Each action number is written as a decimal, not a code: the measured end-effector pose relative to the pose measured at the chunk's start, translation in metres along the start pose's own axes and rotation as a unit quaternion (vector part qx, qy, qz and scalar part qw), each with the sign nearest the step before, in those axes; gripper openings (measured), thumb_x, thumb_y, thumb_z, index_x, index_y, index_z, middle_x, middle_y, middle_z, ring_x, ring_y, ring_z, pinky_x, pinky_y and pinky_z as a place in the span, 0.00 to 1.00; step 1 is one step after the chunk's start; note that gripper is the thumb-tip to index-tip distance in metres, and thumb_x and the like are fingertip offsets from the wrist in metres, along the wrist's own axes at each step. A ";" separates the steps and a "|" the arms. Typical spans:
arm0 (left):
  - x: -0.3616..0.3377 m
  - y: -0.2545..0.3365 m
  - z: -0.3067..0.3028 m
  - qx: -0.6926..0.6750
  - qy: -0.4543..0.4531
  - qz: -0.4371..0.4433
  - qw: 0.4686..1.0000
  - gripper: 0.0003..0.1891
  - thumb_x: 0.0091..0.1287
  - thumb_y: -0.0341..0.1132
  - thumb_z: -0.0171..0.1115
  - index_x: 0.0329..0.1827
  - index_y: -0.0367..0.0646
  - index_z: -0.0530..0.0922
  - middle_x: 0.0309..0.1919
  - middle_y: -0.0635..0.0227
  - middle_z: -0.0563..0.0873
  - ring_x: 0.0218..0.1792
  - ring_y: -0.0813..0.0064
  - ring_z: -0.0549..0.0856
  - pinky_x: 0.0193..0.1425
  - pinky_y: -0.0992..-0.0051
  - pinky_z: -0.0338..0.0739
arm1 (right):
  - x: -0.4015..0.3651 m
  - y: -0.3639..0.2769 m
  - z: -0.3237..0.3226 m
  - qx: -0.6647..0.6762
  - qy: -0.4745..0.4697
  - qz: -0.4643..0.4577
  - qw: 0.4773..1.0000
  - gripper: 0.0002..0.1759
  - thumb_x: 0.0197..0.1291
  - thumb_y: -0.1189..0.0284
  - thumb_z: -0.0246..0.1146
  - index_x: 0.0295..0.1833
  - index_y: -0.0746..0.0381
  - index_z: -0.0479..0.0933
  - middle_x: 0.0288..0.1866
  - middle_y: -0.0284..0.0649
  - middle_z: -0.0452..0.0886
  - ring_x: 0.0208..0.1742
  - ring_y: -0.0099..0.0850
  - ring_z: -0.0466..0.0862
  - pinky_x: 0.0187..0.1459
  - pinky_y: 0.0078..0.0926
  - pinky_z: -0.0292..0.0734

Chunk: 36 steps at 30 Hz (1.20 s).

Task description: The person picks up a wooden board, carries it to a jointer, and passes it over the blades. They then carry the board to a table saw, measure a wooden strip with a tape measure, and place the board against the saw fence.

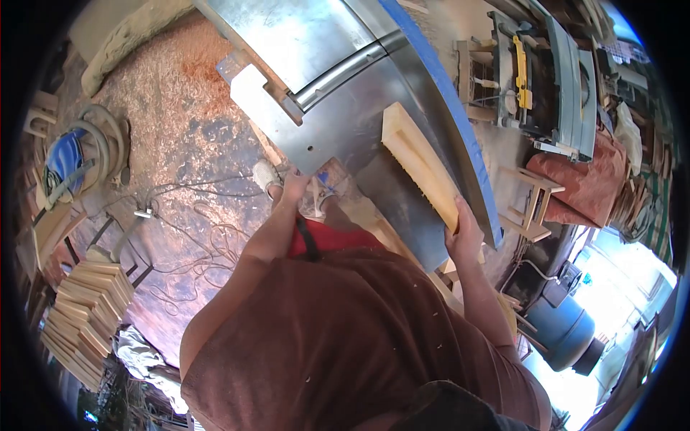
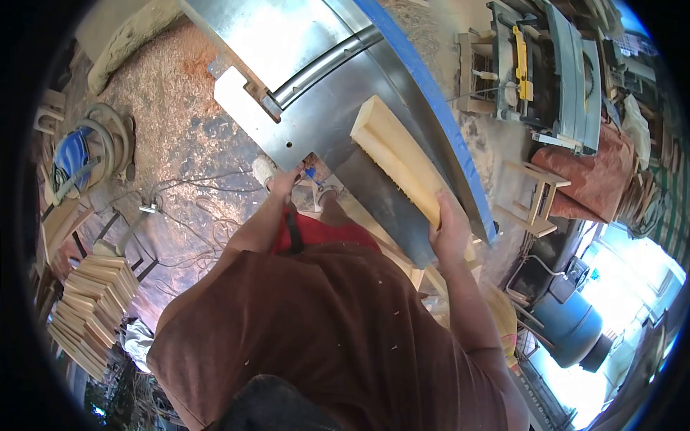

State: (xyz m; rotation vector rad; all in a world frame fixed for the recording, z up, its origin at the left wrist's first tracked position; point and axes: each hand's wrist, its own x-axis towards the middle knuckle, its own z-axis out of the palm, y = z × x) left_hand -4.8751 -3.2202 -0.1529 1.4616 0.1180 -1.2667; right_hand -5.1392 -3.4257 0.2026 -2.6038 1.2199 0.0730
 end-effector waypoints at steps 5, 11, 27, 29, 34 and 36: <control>-0.012 0.015 0.007 -0.013 0.000 0.021 1.000 0.22 0.66 0.39 0.71 0.59 0.41 0.78 0.49 0.69 0.84 0.48 0.74 0.81 0.52 0.73 0.75 | 0.019 0.012 -0.010 0.015 0.001 0.059 0.998 0.32 0.55 0.74 0.70 0.67 0.59 0.71 0.59 0.49 0.81 0.57 0.50 0.82 0.56 0.41 0.79; -0.004 0.005 0.007 -0.103 -0.023 0.018 0.994 0.33 0.64 0.31 0.69 0.69 0.32 0.61 0.62 0.61 0.74 0.61 0.71 0.74 0.63 0.73 0.71 | 0.027 0.048 -0.004 -0.059 0.037 0.055 0.996 0.35 0.53 0.65 0.74 0.65 0.62 0.70 0.55 0.52 0.80 0.55 0.52 0.81 0.55 0.44 0.77; -0.009 0.003 -0.004 0.150 -0.006 0.062 0.987 0.22 0.71 0.47 0.64 0.58 0.39 0.79 0.43 0.69 0.85 0.40 0.77 0.81 0.43 0.74 0.76 | 0.054 0.036 -0.043 0.169 -0.039 0.049 0.984 0.28 0.58 0.70 0.72 0.61 0.67 0.72 0.52 0.47 0.81 0.53 0.36 0.81 0.57 0.33 0.74; -0.042 0.040 -0.008 0.226 -0.110 -0.004 0.968 0.24 0.72 0.49 0.63 0.61 0.38 0.79 0.46 0.66 0.85 0.43 0.73 0.82 0.48 0.72 0.78 | 0.058 0.027 -0.052 0.212 -0.053 0.049 0.975 0.27 0.59 0.70 0.71 0.62 0.67 0.72 0.52 0.45 0.82 0.53 0.32 0.81 0.57 0.31 0.74; -0.126 0.143 0.018 0.333 -0.457 -0.074 0.821 0.34 0.73 0.54 0.60 0.74 0.40 0.69 0.63 0.51 0.80 0.58 0.65 0.81 0.64 0.68 0.75 | 0.075 -0.014 -0.070 0.359 -0.072 0.090 0.926 0.23 0.64 0.69 0.68 0.60 0.67 0.74 0.49 0.41 0.84 0.50 0.26 0.82 0.55 0.27 0.76; -0.167 0.188 0.049 0.177 -0.479 0.065 0.858 0.41 0.73 0.54 0.59 0.81 0.41 0.56 0.73 0.49 0.70 0.68 0.64 0.75 0.68 0.68 0.72 | 0.087 -0.034 -0.076 0.469 -0.056 0.093 0.876 0.20 0.66 0.67 0.67 0.58 0.67 0.75 0.49 0.40 0.84 0.48 0.23 0.82 0.53 0.25 0.77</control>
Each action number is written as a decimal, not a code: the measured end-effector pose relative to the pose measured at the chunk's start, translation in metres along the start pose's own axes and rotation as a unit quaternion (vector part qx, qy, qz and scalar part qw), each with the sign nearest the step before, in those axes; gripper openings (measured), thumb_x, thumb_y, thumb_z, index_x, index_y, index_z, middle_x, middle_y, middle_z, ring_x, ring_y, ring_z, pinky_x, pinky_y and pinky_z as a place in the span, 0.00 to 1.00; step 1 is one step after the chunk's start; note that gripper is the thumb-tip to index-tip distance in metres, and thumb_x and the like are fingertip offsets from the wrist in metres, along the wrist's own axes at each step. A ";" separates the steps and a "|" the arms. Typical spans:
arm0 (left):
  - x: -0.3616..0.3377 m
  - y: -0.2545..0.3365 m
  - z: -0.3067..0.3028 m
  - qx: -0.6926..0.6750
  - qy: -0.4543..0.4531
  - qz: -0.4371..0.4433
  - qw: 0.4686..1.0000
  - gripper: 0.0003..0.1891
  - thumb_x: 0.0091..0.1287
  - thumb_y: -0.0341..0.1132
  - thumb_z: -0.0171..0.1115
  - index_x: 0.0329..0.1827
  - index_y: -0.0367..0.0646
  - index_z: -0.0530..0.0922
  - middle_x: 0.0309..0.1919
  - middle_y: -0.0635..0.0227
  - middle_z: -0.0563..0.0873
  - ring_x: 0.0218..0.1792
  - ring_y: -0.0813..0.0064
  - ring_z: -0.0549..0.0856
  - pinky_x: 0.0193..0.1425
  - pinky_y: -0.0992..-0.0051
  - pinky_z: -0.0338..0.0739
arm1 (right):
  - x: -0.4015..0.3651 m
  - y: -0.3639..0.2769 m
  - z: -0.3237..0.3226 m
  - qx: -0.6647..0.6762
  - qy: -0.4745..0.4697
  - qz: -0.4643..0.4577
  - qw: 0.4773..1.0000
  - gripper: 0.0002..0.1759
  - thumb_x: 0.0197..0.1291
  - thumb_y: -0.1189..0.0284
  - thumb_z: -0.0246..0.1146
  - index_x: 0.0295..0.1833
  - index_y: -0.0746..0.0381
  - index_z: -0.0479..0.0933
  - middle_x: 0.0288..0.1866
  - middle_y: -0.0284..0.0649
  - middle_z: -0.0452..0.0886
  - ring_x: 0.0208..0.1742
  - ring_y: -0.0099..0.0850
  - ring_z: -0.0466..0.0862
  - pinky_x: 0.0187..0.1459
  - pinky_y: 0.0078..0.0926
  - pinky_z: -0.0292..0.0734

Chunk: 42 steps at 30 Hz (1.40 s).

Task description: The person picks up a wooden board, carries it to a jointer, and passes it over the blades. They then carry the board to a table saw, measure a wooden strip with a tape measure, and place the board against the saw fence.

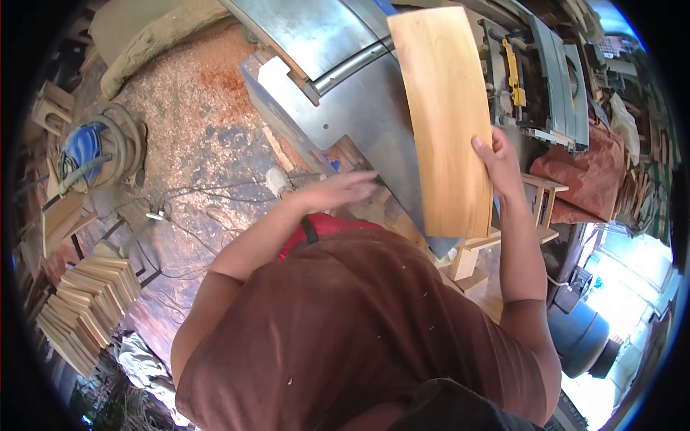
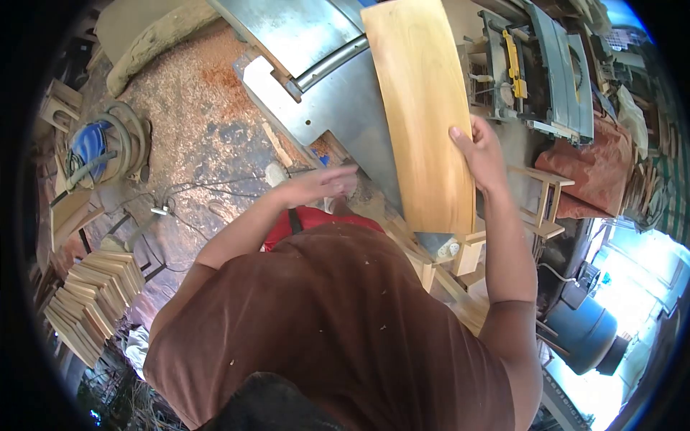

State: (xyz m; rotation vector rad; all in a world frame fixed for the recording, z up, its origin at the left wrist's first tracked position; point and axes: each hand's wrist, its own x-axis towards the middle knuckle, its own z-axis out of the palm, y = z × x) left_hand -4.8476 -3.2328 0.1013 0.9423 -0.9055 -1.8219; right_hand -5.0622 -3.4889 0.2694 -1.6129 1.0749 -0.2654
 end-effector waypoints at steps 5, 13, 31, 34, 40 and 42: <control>0.042 0.098 0.041 -0.103 0.138 0.251 0.952 0.50 0.69 0.53 0.66 0.83 0.39 0.45 0.77 0.53 0.61 0.72 0.66 0.70 0.73 0.68 0.67 | 0.008 -0.056 0.048 0.144 0.016 0.003 0.989 0.20 0.69 0.66 0.63 0.56 0.70 0.72 0.47 0.45 0.83 0.44 0.27 0.85 0.50 0.26 0.80; -0.011 0.132 -0.013 -0.190 0.111 0.227 0.949 0.46 0.67 0.44 0.68 0.81 0.38 0.51 0.72 0.56 0.70 0.69 0.66 0.74 0.72 0.66 0.70 | -0.025 -0.077 0.063 0.014 -0.003 -0.205 0.979 0.35 0.63 0.69 0.67 0.74 0.62 0.64 0.70 0.45 0.71 0.68 0.35 0.73 0.64 0.35 0.73; -0.037 -0.065 -0.041 -0.192 0.197 -0.132 0.952 0.27 0.78 0.53 0.49 0.64 0.36 0.74 0.46 0.63 0.86 0.45 0.71 0.88 0.48 0.73 0.85 | -0.009 -0.002 0.012 -0.513 0.048 -0.110 0.850 0.32 0.52 0.54 0.75 0.57 0.60 0.73 0.44 0.51 0.86 0.48 0.51 0.85 0.48 0.46 0.79; -0.031 -0.124 -0.054 -0.196 0.337 -0.165 0.906 0.24 0.75 0.52 0.55 0.59 0.38 0.76 0.44 0.67 0.85 0.40 0.73 0.86 0.46 0.75 0.84 | 0.011 0.026 -0.005 -0.526 0.085 -0.074 0.843 0.33 0.52 0.54 0.75 0.56 0.61 0.73 0.44 0.51 0.86 0.48 0.51 0.85 0.48 0.45 0.79; 0.006 -0.190 -0.076 -0.204 0.430 -0.172 0.863 0.22 0.70 0.54 0.61 0.53 0.45 0.80 0.41 0.69 0.84 0.42 0.73 0.82 0.44 0.70 0.78 | 0.032 0.052 0.007 -0.531 0.118 -0.050 0.838 0.32 0.51 0.55 0.75 0.55 0.62 0.74 0.48 0.52 0.84 0.52 0.50 0.84 0.50 0.45 0.79; 0.024 -0.184 -0.064 -0.148 0.507 -0.092 0.844 0.23 0.71 0.47 0.63 0.58 0.38 0.80 0.44 0.59 0.86 0.43 0.67 0.84 0.44 0.67 0.79 | 0.035 0.064 0.009 -0.530 0.137 -0.063 0.835 0.31 0.51 0.55 0.75 0.55 0.63 0.75 0.49 0.53 0.83 0.53 0.51 0.82 0.51 0.45 0.78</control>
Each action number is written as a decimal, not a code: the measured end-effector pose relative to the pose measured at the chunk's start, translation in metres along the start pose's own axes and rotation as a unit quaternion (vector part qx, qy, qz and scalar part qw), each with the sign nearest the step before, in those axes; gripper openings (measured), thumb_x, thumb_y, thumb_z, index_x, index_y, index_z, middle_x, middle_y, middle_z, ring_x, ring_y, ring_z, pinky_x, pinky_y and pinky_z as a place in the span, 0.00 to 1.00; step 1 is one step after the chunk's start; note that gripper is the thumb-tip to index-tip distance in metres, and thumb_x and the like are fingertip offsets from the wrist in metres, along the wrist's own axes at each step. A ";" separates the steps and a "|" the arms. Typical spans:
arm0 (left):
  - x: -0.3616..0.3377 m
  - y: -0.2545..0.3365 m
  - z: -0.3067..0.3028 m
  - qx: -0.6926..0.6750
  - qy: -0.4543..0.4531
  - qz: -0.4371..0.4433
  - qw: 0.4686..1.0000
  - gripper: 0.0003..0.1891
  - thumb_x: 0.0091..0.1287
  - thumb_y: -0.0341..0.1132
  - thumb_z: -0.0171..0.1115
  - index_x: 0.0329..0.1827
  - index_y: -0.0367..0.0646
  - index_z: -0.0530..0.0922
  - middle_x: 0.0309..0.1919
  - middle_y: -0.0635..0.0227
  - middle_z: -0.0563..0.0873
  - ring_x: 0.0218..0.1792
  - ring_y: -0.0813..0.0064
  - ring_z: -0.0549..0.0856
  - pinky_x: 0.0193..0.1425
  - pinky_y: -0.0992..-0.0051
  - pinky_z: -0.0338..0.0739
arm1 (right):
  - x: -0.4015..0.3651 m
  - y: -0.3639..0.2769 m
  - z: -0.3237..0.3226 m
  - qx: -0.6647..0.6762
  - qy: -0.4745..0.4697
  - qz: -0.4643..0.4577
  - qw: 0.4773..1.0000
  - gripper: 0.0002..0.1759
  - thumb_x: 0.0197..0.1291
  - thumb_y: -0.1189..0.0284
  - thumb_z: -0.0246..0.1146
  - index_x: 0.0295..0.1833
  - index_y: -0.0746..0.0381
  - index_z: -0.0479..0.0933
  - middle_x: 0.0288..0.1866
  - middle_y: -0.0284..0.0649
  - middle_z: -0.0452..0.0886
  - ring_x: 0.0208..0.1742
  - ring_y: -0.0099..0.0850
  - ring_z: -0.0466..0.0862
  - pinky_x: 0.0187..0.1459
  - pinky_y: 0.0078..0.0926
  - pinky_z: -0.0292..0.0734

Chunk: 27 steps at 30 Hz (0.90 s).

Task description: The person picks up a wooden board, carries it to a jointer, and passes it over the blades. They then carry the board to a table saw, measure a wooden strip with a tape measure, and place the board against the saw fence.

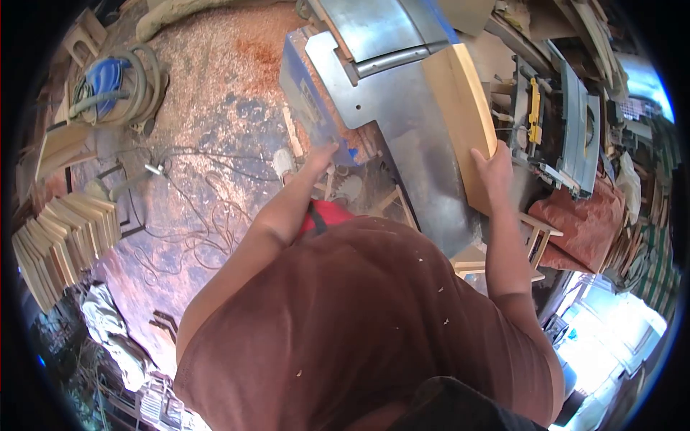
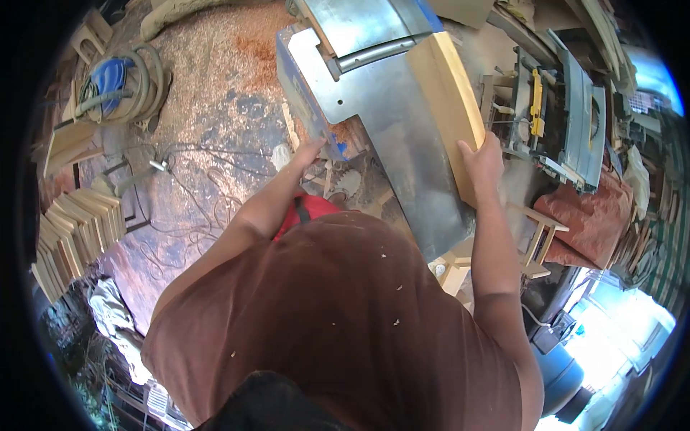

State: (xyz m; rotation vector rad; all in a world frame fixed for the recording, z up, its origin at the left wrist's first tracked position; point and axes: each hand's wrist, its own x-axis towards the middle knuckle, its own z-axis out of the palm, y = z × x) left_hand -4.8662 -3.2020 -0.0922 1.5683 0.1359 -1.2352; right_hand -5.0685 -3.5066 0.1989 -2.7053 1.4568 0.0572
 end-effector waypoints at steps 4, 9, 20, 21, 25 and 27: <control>0.013 -0.015 0.017 0.044 -0.003 0.066 0.997 0.25 0.69 0.55 0.62 0.59 0.46 0.78 0.46 0.66 0.84 0.45 0.72 0.81 0.48 0.70 0.76 | -0.008 0.011 0.008 0.007 0.036 -0.026 0.999 0.31 0.51 0.58 0.76 0.54 0.65 0.75 0.50 0.54 0.80 0.55 0.54 0.79 0.56 0.47 0.75; 0.011 -0.027 0.034 -0.047 0.056 0.041 0.996 0.48 0.65 0.54 0.69 0.79 0.34 0.56 0.58 0.59 0.82 0.53 0.67 0.82 0.51 0.72 0.77 | -0.008 0.014 0.014 -0.019 0.025 -0.022 0.999 0.36 0.53 0.58 0.76 0.62 0.64 0.69 0.58 0.53 0.76 0.58 0.53 0.78 0.58 0.47 0.74; 0.020 -0.026 0.047 -0.117 0.027 0.131 0.984 0.55 0.55 0.40 0.79 0.76 0.24 0.49 0.62 0.49 0.79 0.58 0.63 0.82 0.61 0.72 0.76 | -0.011 0.002 -0.002 0.005 -0.015 0.010 1.000 0.35 0.56 0.60 0.74 0.64 0.64 0.68 0.55 0.56 0.80 0.55 0.56 0.81 0.53 0.46 0.77; 0.014 -0.017 0.047 -0.156 0.036 0.148 0.976 0.56 0.54 0.40 0.80 0.76 0.25 0.50 0.62 0.48 0.79 0.59 0.62 0.82 0.61 0.71 0.77 | -0.011 0.001 -0.002 0.008 -0.027 0.021 0.999 0.35 0.56 0.60 0.74 0.63 0.64 0.68 0.54 0.56 0.80 0.55 0.56 0.81 0.53 0.46 0.77; 0.054 -0.046 0.043 -0.034 0.083 0.155 0.984 0.58 0.52 0.40 0.81 0.76 0.24 0.48 0.61 0.48 0.78 0.60 0.63 0.80 0.60 0.71 0.77 | -0.009 0.005 0.000 0.007 -0.029 0.031 0.999 0.35 0.55 0.59 0.74 0.62 0.62 0.68 0.51 0.55 0.82 0.52 0.56 0.83 0.50 0.48 0.78; 0.021 -0.011 0.037 -0.093 0.019 0.122 0.988 0.59 0.53 0.41 0.81 0.76 0.23 0.46 0.63 0.46 0.75 0.62 0.62 0.79 0.61 0.68 0.77 | -0.013 0.006 0.002 0.001 -0.039 0.043 0.998 0.35 0.54 0.58 0.75 0.62 0.61 0.68 0.50 0.55 0.82 0.51 0.56 0.83 0.49 0.48 0.78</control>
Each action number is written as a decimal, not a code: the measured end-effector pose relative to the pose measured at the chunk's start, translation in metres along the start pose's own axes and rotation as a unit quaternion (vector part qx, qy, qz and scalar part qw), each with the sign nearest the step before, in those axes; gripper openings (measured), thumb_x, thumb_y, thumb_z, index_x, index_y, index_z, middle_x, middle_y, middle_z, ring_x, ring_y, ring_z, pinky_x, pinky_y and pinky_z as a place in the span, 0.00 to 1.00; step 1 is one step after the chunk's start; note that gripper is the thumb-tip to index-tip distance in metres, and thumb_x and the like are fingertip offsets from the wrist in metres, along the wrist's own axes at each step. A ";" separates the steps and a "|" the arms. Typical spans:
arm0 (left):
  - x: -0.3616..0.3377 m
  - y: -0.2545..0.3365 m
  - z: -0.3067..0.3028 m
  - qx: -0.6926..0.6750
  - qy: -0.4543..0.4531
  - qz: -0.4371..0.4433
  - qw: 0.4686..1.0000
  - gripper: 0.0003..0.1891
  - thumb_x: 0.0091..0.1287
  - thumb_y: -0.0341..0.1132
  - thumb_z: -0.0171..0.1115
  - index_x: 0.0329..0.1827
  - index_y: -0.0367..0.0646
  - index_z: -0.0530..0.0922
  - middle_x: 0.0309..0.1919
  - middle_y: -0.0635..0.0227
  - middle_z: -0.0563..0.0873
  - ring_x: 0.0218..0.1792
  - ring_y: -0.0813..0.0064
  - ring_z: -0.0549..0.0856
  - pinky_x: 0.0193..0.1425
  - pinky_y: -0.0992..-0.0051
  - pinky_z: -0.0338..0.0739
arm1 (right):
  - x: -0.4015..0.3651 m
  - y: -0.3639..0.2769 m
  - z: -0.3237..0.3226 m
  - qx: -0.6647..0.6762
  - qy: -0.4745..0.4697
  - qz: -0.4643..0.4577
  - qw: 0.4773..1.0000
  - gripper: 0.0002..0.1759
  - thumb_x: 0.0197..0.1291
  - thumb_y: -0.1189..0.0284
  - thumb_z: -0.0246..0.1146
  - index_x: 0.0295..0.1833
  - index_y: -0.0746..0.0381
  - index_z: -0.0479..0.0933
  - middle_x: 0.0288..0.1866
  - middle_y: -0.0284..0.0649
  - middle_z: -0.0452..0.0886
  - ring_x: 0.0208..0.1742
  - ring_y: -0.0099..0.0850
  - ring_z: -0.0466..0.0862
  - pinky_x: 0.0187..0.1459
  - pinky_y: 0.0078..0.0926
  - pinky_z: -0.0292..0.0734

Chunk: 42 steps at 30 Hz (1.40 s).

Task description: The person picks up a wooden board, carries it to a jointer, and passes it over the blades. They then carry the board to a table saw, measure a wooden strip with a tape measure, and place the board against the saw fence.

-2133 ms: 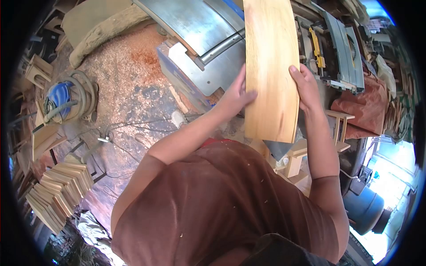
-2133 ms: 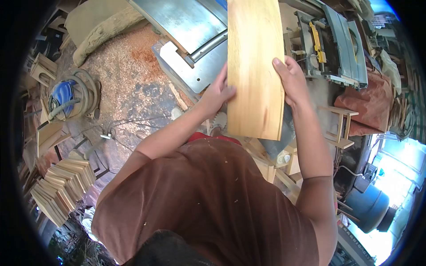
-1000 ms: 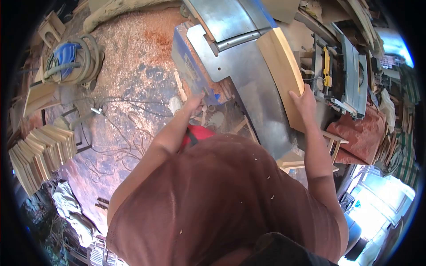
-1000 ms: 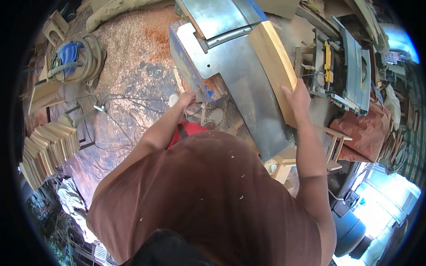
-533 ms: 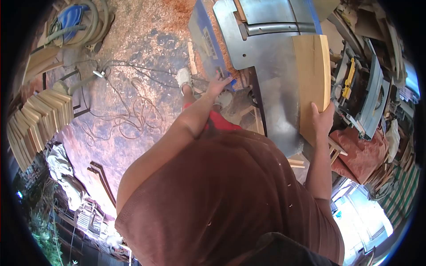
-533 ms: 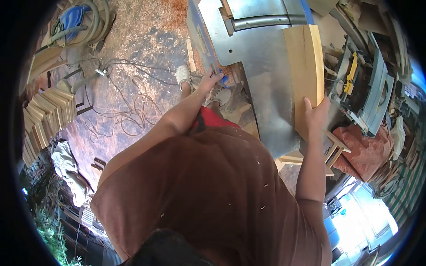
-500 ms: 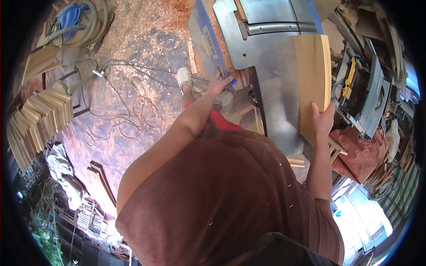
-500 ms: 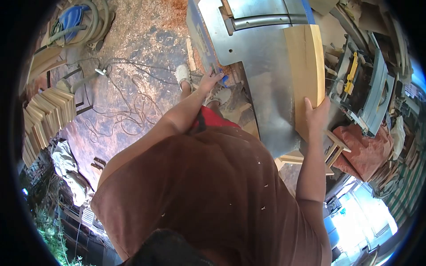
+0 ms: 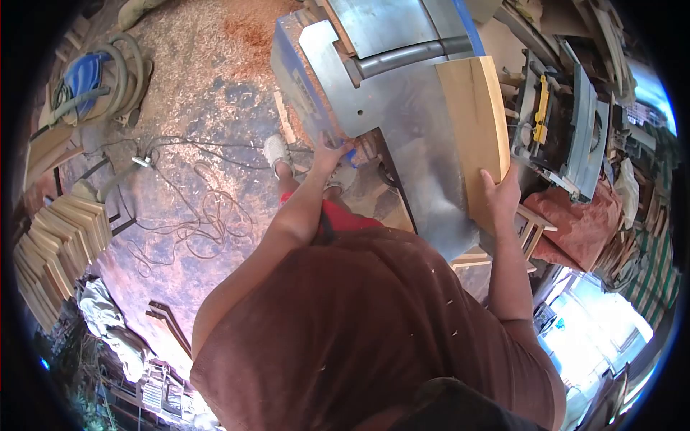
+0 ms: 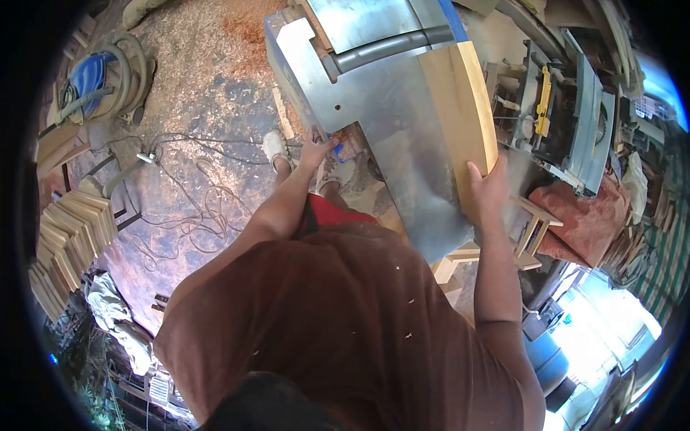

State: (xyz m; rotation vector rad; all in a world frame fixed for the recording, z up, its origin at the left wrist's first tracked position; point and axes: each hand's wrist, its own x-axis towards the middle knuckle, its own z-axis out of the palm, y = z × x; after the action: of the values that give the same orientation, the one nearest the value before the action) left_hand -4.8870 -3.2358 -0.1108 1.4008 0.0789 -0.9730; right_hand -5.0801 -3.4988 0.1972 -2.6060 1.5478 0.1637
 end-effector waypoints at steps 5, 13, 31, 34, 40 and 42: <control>0.016 -0.019 -0.012 0.052 -0.019 0.040 0.998 0.57 0.55 0.43 0.80 0.76 0.25 0.48 0.65 0.44 0.75 0.62 0.61 0.79 0.63 0.66 0.76 | 0.003 0.004 0.005 -0.021 0.025 -0.006 0.999 0.34 0.55 0.56 0.74 0.61 0.59 0.68 0.49 0.52 0.82 0.49 0.55 0.83 0.48 0.48 0.79; -0.095 0.150 0.042 0.355 -0.395 -0.088 0.843 0.29 0.70 0.56 0.63 0.61 0.40 0.82 0.53 0.59 0.87 0.60 0.70 0.82 0.63 0.69 0.75 | 0.000 0.002 0.000 0.009 0.016 -0.012 1.000 0.32 0.56 0.59 0.72 0.62 0.60 0.69 0.52 0.51 0.81 0.53 0.54 0.82 0.51 0.48 0.77; -0.067 0.205 0.243 -0.180 -0.385 -0.141 0.894 0.53 0.73 0.34 0.59 0.75 0.27 0.19 0.76 0.49 0.54 0.78 0.68 0.55 0.80 0.69 0.51 | 0.002 0.013 -0.001 0.086 -0.045 -0.027 0.995 0.37 0.53 0.64 0.74 0.64 0.65 0.67 0.65 0.57 0.72 0.63 0.57 0.75 0.60 0.46 0.75; -0.067 0.193 0.240 -0.144 -0.418 -0.119 0.889 0.54 0.72 0.34 0.60 0.75 0.27 0.18 0.76 0.47 0.55 0.77 0.65 0.56 0.81 0.65 0.51 | 0.006 0.005 -0.006 0.110 -0.057 0.000 0.992 0.36 0.54 0.63 0.74 0.63 0.66 0.67 0.67 0.58 0.70 0.64 0.58 0.74 0.61 0.48 0.74; -0.060 0.214 0.233 -0.109 -0.436 -0.103 0.888 0.57 0.71 0.37 0.62 0.74 0.27 0.17 0.76 0.45 0.55 0.77 0.62 0.58 0.81 0.62 0.52 | 0.008 0.012 -0.004 0.090 -0.044 -0.034 0.994 0.34 0.55 0.62 0.72 0.61 0.67 0.67 0.67 0.60 0.70 0.64 0.60 0.74 0.61 0.49 0.73; -0.060 0.213 0.232 -0.077 -0.443 -0.084 0.889 0.58 0.70 0.38 0.63 0.74 0.26 0.18 0.76 0.43 0.56 0.78 0.62 0.58 0.81 0.61 0.51 | 0.009 0.012 -0.004 0.088 -0.046 -0.033 0.995 0.33 0.55 0.62 0.71 0.60 0.67 0.68 0.67 0.60 0.70 0.64 0.60 0.74 0.62 0.48 0.73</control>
State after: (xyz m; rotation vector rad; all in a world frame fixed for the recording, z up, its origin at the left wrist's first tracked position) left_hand -4.9075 -3.4285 0.1447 0.7057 -0.4038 -1.6350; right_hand -5.0860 -3.5129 0.1996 -2.4720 1.3776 0.1345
